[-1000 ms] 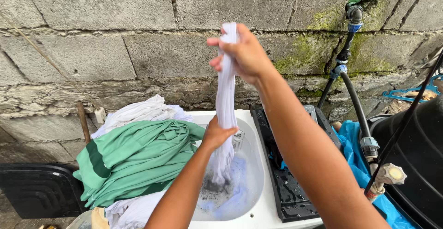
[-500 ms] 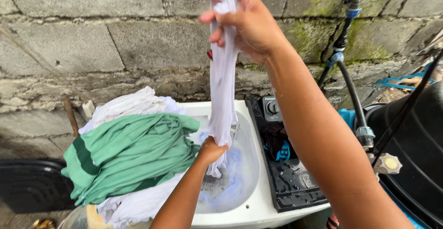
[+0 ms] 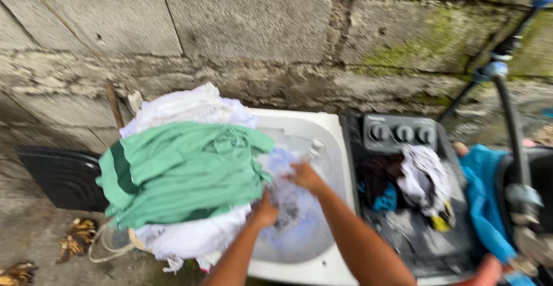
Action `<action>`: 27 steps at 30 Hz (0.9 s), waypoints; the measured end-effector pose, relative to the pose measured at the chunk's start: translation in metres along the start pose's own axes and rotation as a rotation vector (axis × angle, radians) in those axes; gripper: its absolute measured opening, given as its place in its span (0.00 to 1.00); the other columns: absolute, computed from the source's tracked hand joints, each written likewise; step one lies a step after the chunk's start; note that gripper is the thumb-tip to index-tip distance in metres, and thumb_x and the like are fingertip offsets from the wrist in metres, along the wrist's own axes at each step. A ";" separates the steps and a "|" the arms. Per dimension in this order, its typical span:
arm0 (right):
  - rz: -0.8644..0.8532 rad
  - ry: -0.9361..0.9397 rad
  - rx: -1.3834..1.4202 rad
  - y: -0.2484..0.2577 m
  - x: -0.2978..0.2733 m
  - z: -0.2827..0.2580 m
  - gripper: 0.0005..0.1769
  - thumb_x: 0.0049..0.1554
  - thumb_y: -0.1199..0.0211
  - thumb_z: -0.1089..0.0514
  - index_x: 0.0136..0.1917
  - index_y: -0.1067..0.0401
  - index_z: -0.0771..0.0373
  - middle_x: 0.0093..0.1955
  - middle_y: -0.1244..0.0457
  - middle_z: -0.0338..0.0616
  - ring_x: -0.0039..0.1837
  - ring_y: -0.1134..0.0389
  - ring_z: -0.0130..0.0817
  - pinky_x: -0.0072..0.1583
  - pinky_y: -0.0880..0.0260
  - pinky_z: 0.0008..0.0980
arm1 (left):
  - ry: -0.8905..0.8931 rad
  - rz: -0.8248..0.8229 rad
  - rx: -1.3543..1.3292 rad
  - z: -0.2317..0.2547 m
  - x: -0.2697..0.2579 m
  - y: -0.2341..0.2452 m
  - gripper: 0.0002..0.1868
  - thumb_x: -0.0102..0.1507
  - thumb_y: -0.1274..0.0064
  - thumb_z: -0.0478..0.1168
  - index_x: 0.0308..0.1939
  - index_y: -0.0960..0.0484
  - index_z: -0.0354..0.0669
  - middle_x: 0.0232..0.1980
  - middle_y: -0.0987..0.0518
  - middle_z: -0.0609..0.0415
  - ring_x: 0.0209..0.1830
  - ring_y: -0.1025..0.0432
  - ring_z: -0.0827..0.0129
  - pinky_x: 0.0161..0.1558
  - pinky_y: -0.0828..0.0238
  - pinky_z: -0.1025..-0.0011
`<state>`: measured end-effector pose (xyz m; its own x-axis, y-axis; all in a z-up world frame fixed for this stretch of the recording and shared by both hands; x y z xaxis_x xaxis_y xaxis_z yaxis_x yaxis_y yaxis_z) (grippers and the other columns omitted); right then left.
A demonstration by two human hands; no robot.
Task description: The person washes clothes by hand, scrubbing garments in a basin of soapy water, wringing each piece out, and placing them onto a pile.
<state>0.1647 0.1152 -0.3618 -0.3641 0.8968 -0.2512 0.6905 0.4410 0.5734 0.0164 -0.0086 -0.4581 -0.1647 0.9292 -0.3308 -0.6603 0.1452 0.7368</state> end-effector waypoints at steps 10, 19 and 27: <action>-0.332 0.125 -0.414 -0.173 0.012 0.119 0.22 0.51 0.39 0.57 0.59 0.27 0.64 0.62 0.33 0.61 0.64 0.32 0.56 0.63 0.31 0.46 | 0.019 -0.155 0.029 -0.054 -0.006 -0.049 0.31 0.66 0.54 0.48 0.73 0.38 0.44 0.70 0.30 0.40 0.72 0.36 0.49 0.71 0.40 0.58; -0.656 0.238 -0.571 -0.218 -0.007 0.138 0.26 0.52 0.37 0.44 0.58 0.22 0.61 0.61 0.33 0.62 0.62 0.33 0.57 0.63 0.35 0.52 | -0.047 -0.058 0.004 -0.050 -0.027 -0.044 0.33 0.62 0.46 0.50 0.68 0.34 0.44 0.65 0.27 0.36 0.66 0.34 0.40 0.68 0.39 0.51; -0.254 0.135 -0.206 -0.044 0.017 0.033 0.16 0.54 0.36 0.51 0.38 0.24 0.68 0.33 0.32 0.48 0.36 0.32 0.37 0.41 0.34 0.37 | -0.166 0.028 -0.189 0.016 -0.047 -0.010 0.44 0.59 0.38 0.51 0.72 0.42 0.39 0.65 0.28 0.31 0.69 0.35 0.39 0.68 0.40 0.55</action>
<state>0.1488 0.1119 -0.4164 -0.5968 0.7407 -0.3085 0.4318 0.6205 0.6546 0.0422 -0.0482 -0.4405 -0.0725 0.9774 -0.1988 -0.7853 0.0669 0.6154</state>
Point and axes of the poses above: each hand's wrist, its own x-axis towards the middle knuckle, its own y-axis out of the back of the hand, z = x × y, the point moved 8 cm from there along x, towards the middle knuckle
